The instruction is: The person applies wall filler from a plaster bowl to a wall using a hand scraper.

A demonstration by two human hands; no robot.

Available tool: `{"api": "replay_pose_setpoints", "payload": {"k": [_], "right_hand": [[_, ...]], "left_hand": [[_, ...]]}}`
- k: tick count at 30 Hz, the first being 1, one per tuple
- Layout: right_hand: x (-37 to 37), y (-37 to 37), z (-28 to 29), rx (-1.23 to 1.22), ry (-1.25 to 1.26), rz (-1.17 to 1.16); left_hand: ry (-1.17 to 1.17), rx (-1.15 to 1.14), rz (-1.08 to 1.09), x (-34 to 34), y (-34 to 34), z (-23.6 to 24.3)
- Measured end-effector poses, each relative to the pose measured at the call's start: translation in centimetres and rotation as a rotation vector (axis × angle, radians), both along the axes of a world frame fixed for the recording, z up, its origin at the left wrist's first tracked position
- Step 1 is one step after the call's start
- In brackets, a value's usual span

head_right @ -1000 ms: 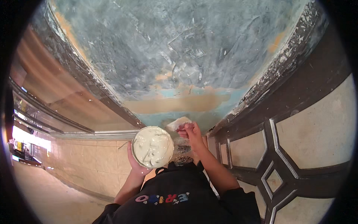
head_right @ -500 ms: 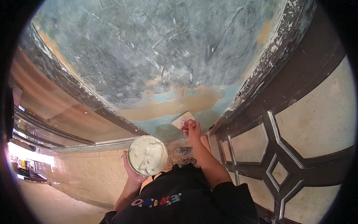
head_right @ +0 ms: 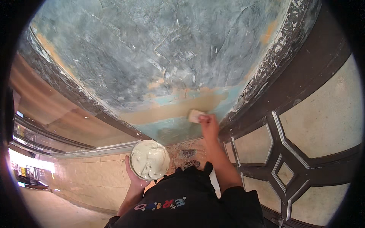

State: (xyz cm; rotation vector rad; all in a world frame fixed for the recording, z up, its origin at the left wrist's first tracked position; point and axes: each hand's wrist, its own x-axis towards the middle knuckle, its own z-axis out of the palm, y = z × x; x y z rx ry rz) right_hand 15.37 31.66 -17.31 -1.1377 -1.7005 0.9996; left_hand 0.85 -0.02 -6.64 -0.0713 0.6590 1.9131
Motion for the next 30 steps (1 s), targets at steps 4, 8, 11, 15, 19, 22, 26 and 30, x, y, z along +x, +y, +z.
{"api": "replay_pose_setpoints", "payload": {"k": [4,8,11,15,19,22,26,30], "right_hand": [[-6.9,-5.1,4.6,0.125,-0.206,0.239],[-5.7,-1.2,5.4,0.122,-0.116,0.106],[1.9,3.8,4.4,0.053,0.118,-0.035],[4.7,4.1,1.2,0.088,-0.066,-0.011],[-5.3,-4.7,4.6,0.112,-0.224,0.235],[-8.6,-5.6,4.9,0.130,-0.220,0.231],[-3.2,0.8,3.1,0.005,0.064,0.045],[5.5,2.8,2.0,-0.099,0.220,-0.113]], "left_hand": [[0.015,0.045,-0.080,0.6,0.6,1.5],[-0.019,0.036,-0.063,0.5,0.3,0.9],[0.002,0.007,0.007,0.3,-1.1,0.6],[-0.012,0.050,0.045,0.6,-0.9,1.0],[0.527,0.020,0.007,0.9,-1.0,1.4],[0.008,0.036,-0.024,0.8,0.0,1.1],[-0.025,0.044,-0.032,1.0,-0.6,1.2],[0.177,-0.021,-0.040,1.0,-1.7,0.0]]}}
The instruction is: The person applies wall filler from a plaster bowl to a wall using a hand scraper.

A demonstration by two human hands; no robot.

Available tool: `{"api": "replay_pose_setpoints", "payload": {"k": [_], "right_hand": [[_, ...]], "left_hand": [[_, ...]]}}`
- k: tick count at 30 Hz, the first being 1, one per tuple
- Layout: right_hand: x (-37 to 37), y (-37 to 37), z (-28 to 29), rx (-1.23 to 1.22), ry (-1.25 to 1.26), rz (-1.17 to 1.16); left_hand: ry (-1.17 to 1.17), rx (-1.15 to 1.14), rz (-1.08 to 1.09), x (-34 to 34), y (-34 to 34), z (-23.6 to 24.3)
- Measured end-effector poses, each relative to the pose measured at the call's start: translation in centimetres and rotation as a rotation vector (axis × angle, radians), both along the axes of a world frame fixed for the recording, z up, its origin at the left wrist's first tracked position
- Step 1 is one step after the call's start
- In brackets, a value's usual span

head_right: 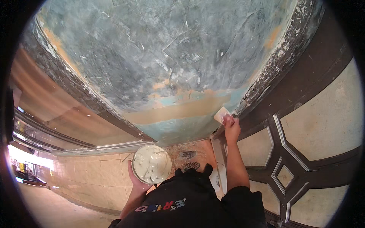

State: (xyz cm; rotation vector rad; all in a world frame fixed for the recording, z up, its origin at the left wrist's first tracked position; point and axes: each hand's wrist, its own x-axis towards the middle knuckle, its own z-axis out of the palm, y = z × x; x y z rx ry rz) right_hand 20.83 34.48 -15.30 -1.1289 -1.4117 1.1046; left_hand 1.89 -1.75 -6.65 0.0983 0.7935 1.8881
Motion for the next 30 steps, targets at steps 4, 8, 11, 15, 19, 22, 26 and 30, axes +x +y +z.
{"api": "replay_pose_setpoints", "payload": {"k": [4,8,11,15,19,22,26,30], "right_hand": [[-3.3,-4.3,-0.4,0.214,-0.355,0.157],[-11.8,-9.2,1.0,0.315,-0.424,0.456],[-13.8,-7.9,3.9,0.410,-0.514,0.406],[-6.2,0.3,5.5,0.110,-0.190,0.242],[1.0,1.9,3.2,0.219,-0.473,0.007],[-1.3,-1.8,2.6,0.267,-0.439,0.161],[-10.7,-8.1,2.0,0.364,-0.424,0.485],[-12.1,-6.2,5.4,0.299,-0.385,0.356]], "left_hand": [[-0.234,0.079,0.006,0.1,0.2,0.3],[-0.146,0.019,-0.007,0.0,1.0,0.3],[-0.203,0.044,-0.038,0.2,1.9,1.8],[0.534,0.253,-0.023,0.4,1.5,2.6],[0.123,0.122,-0.033,0.4,1.1,1.0],[-0.242,0.066,-0.055,0.3,1.5,0.7],[-0.175,0.047,-0.148,0.4,2.5,0.6],[-0.223,0.060,-0.185,0.8,3.0,1.1]]}}
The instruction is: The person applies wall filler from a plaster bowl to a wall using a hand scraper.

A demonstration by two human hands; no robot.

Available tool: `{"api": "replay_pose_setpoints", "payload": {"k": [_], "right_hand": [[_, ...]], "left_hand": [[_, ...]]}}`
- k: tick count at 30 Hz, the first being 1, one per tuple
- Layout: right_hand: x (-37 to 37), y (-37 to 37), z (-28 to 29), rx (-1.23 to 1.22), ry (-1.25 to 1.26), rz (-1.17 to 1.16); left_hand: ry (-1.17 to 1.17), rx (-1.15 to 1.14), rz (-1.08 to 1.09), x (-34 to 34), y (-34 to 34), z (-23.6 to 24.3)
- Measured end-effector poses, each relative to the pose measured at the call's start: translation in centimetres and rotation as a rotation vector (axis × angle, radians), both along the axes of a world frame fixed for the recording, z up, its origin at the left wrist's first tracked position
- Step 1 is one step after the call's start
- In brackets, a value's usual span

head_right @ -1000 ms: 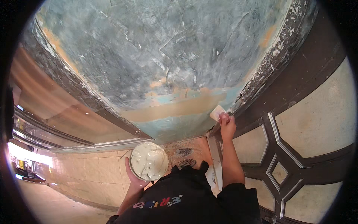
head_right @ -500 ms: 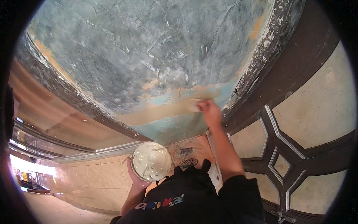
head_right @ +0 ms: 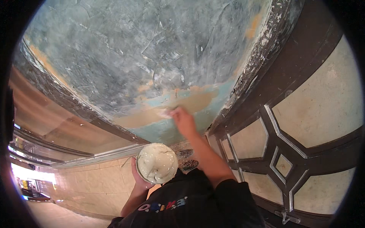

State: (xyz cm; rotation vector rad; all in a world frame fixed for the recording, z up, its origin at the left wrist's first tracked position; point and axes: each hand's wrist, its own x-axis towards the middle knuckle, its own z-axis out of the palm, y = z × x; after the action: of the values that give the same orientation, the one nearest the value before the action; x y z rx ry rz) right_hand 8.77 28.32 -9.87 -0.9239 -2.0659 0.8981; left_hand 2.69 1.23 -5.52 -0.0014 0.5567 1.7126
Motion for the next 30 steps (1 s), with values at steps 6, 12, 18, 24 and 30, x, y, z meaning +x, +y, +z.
{"api": "replay_pose_setpoints", "payload": {"k": [6,12,18,24,30], "right_hand": [[14.6,11.2,-1.7,-0.131,0.164,-0.524],[13.1,5.9,-9.6,-0.589,0.580,-0.146],[6.2,1.6,-10.0,-1.029,0.705,0.007],[4.1,5.6,-10.0,-0.939,0.780,-0.009],[7.3,2.5,-15.1,-1.197,0.579,-0.336]], "left_hand": [[0.186,-0.124,0.054,0.3,-0.7,0.4],[-0.020,0.058,0.035,0.3,0.8,0.2],[0.053,0.017,0.053,0.7,1.6,0.5],[0.037,-0.007,0.050,1.8,1.3,0.7],[0.150,-0.105,0.162,2.6,1.4,1.0]]}}
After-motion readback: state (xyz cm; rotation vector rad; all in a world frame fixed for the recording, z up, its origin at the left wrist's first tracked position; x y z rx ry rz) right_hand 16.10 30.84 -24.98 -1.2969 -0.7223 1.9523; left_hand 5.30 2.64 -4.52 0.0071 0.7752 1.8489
